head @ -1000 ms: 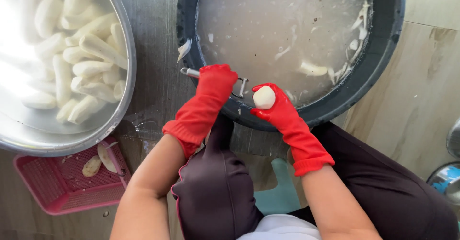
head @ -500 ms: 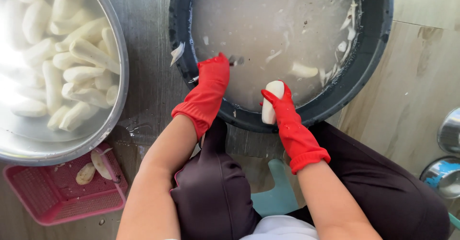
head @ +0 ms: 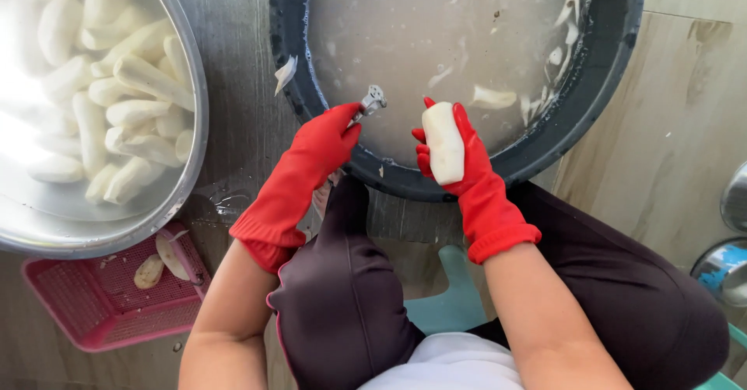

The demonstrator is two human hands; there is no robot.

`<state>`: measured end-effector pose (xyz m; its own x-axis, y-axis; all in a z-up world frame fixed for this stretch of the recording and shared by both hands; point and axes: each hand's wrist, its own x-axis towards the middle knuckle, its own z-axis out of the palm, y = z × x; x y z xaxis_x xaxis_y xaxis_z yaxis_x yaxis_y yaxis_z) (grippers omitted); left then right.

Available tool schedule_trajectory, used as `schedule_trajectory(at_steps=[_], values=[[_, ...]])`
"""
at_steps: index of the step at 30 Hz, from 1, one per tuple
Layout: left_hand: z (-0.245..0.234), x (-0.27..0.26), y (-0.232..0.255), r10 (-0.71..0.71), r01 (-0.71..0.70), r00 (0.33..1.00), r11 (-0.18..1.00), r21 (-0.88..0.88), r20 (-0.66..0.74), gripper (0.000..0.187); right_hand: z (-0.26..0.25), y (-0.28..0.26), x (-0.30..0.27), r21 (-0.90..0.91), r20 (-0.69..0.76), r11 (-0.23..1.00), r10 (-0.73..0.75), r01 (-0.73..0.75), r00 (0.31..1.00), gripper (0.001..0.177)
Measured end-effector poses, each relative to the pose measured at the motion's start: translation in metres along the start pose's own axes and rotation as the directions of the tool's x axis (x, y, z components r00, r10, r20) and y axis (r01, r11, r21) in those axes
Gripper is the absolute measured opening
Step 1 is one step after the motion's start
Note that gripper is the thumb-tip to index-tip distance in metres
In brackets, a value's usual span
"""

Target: Peeling white vegetables using a hand peeler over a basin of water and placing them into a separate bowl.

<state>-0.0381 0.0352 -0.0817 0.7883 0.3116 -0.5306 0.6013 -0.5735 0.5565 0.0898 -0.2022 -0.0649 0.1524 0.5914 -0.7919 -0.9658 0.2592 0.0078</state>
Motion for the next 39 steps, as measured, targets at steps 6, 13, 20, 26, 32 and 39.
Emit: schedule_trajectory(at_steps=[6, 13, 20, 26, 32, 39], values=[[-0.014, -0.027, 0.005, -0.067, 0.049, 0.989, 0.99, -0.136, -0.133, 0.035, 0.013, -0.004, -0.01, 0.198, 0.283, 0.97, 0.078, -0.138, 0.956, 0.07], [-0.02, -0.033, 0.042, -0.142, 0.203, 0.978, 0.809, -0.552, 0.152, 0.064, -0.003, 0.023, 0.032, -0.09, 0.046, 0.931, -0.351, 0.354, 0.935, 0.076], [-0.001, 0.024, -0.024, 0.11, 0.01, 0.947, 0.929, 0.371, -0.302, 0.045, -0.049, 0.022, 0.088, -0.296, -0.224, 0.929, -0.294, 0.222, 0.929, 0.083], [-0.006, 0.035, -0.017, 0.434, -0.156, 0.868, 0.701, 0.696, -0.242, 0.035, -0.068, -0.01, 0.148, -0.233, -0.324, 0.942, -0.308, 0.24, 0.895, 0.091], [-0.006, 0.05, -0.004, 0.398, -0.122, 0.871, 0.744, 0.657, -0.289, 0.024, -0.056, -0.043, 0.174, -0.363, -0.373, 0.883, -0.431, 0.299, 0.822, 0.094], [0.004, 0.059, -0.019, 0.477, -0.162, 0.818, 0.727, 0.668, -0.321, 0.029, -0.04, -0.056, 0.161, -0.404, -0.615, 0.864, -0.5, 0.3, 0.61, 0.09]])
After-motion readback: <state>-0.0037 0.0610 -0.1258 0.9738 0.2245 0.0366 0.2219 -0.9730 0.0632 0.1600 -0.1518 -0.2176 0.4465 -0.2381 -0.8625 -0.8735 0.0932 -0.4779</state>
